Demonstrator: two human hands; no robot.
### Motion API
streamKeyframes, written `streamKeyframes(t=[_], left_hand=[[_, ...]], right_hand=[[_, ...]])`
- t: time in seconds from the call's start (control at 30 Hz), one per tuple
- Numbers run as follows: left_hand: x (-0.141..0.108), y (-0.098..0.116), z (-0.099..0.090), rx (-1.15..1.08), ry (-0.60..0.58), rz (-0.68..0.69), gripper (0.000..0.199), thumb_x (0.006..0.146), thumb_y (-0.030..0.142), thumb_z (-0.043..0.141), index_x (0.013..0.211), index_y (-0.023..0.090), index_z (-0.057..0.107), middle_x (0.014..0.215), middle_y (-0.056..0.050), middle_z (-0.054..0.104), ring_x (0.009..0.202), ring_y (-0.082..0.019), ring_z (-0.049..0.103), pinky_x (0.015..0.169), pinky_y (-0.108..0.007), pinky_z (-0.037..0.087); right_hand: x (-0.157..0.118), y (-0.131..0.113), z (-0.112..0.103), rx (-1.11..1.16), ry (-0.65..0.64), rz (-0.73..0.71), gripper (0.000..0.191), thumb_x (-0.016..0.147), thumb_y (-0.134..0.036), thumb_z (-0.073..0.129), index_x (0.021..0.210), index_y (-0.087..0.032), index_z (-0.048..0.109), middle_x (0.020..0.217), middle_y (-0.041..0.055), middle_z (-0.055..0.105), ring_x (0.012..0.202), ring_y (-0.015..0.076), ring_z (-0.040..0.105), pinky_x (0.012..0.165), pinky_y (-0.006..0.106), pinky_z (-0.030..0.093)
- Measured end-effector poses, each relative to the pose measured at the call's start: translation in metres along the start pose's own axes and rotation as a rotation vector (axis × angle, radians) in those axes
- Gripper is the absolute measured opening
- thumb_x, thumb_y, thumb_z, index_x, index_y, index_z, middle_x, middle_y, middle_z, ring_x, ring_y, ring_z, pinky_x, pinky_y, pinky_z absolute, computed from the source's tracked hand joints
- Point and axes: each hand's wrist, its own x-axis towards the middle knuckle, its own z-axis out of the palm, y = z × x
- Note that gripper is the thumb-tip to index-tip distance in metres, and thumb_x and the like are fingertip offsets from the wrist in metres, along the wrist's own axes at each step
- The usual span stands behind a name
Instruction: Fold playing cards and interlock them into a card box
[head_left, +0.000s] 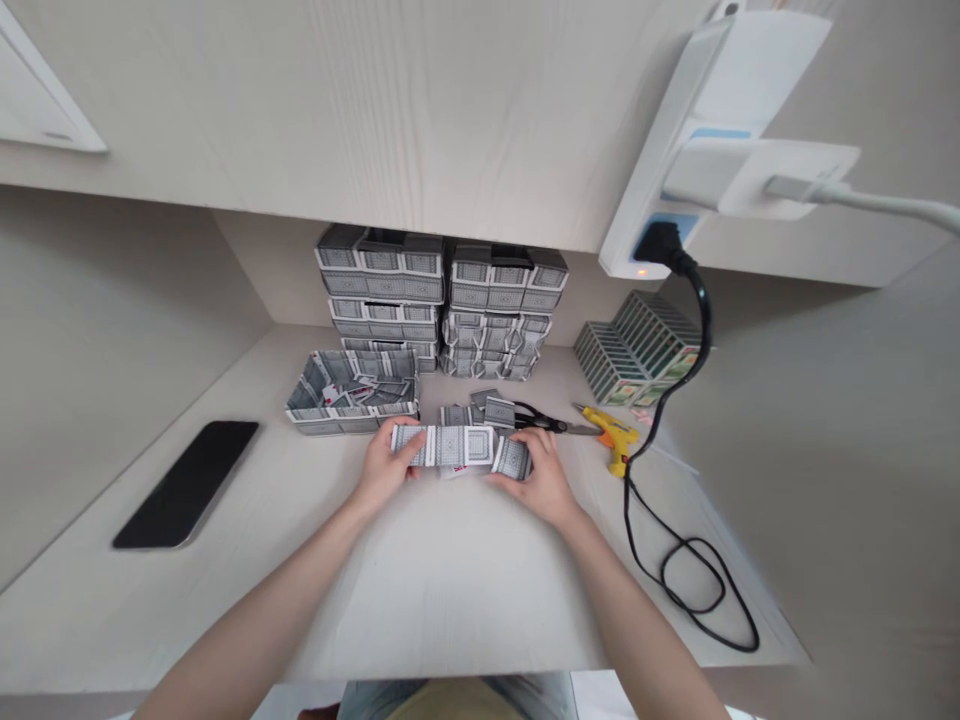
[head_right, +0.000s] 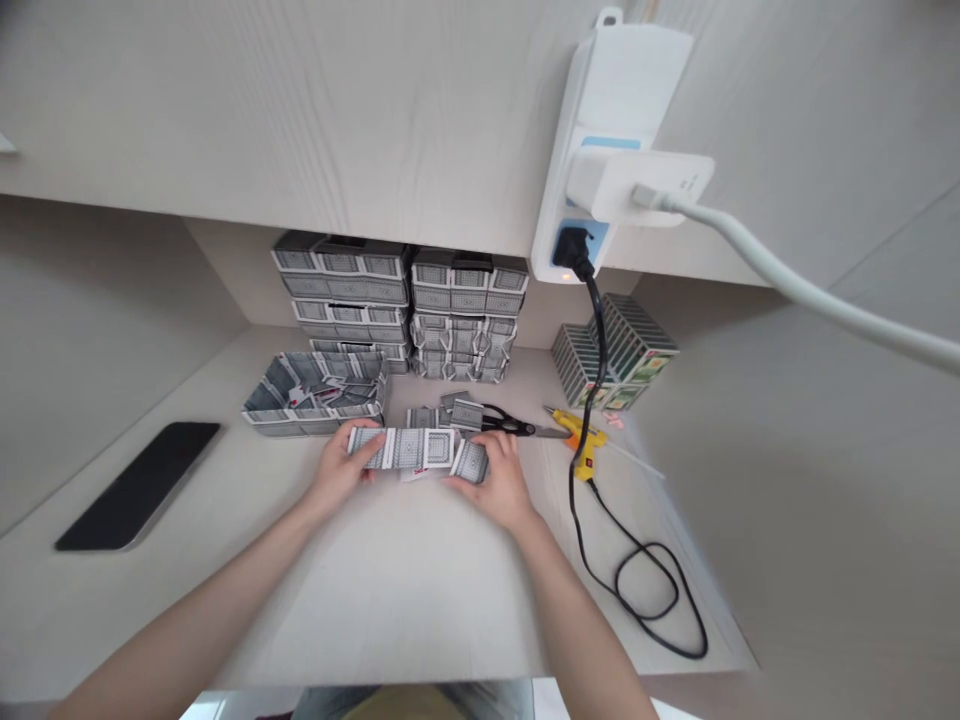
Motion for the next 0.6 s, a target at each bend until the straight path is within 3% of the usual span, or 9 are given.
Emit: streamKeyframes(t=[0.3,0.6], left_hand=[[-0.0001,0.0025,0.0009,-0.011,0.045,0.03,0.033,0.067,0.036,0.065,0.09,0.019,0.049,0.056,0.007,0.052,0.033,-0.006,0.044,0.032,-0.018,0.037],[-0.0018,0.0029,0.0013,-0.018,0.009,0.027,0.034,0.068,0.037,0.064,0.092,0.019,0.049,0.058,0.006,0.052,0.033,-0.006,0.044,0.031,-0.018,0.037]], right_hand=[[0.0008,-0.0004,0.0012,-0.008,0.02,-0.01,0.056,0.06,-0.053,0.068,0.103,-0.021,0.053,0.097,0.0085,0.054,0.094,0.027,0.049,0.081,0.042,0.042],[-0.0015,0.0004,0.0021,-0.017,0.007,-0.026,0.058,0.062,-0.052,0.067,0.111,-0.024,0.054,0.098,0.0088,0.05,0.097,0.0271,0.047,0.084,0.043,0.043]])
